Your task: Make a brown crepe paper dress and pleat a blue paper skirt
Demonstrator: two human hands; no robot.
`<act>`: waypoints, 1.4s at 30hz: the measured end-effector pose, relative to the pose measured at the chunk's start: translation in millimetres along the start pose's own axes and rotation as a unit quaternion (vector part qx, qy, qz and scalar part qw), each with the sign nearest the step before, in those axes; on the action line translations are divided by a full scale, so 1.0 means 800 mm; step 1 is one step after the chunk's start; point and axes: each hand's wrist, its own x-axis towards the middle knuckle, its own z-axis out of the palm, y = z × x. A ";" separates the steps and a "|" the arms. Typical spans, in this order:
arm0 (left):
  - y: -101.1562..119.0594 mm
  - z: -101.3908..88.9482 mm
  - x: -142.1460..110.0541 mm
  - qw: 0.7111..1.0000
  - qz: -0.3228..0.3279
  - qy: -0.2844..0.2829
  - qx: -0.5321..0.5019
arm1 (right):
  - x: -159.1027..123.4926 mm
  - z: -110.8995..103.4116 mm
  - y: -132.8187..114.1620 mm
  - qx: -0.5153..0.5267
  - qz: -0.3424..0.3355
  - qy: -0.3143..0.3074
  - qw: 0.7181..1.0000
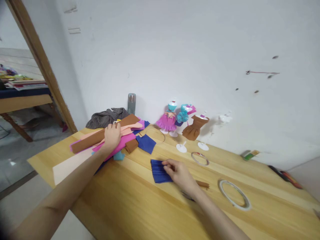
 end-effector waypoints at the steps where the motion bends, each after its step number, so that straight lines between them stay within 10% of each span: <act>1: -0.003 -0.002 0.001 1.000 0.003 -0.009 0.016 | -0.003 0.008 -0.006 0.002 -0.004 -0.016 1.000; 10: 0.026 0.025 -0.060 0.986 0.119 -0.087 0.074 | -0.019 0.055 -0.031 -0.099 -0.106 -0.101 0.984; 16: -0.035 -0.018 0.004 0.991 -0.019 -0.039 0.127 | -0.039 0.063 -0.032 -0.106 -0.143 -0.121 0.977; 21: -0.072 -0.019 0.033 0.977 -0.074 -0.136 0.147 | -0.049 0.066 -0.034 -0.113 -0.135 -0.138 0.975; 35: 0.050 0.049 -0.086 0.975 0.064 -0.107 0.183 | -0.052 0.069 -0.039 -0.092 -0.151 -0.167 0.970; 42: 0.052 0.022 -0.096 0.972 0.129 -0.091 0.172 | -0.055 0.066 -0.042 -0.051 -0.161 -0.174 0.970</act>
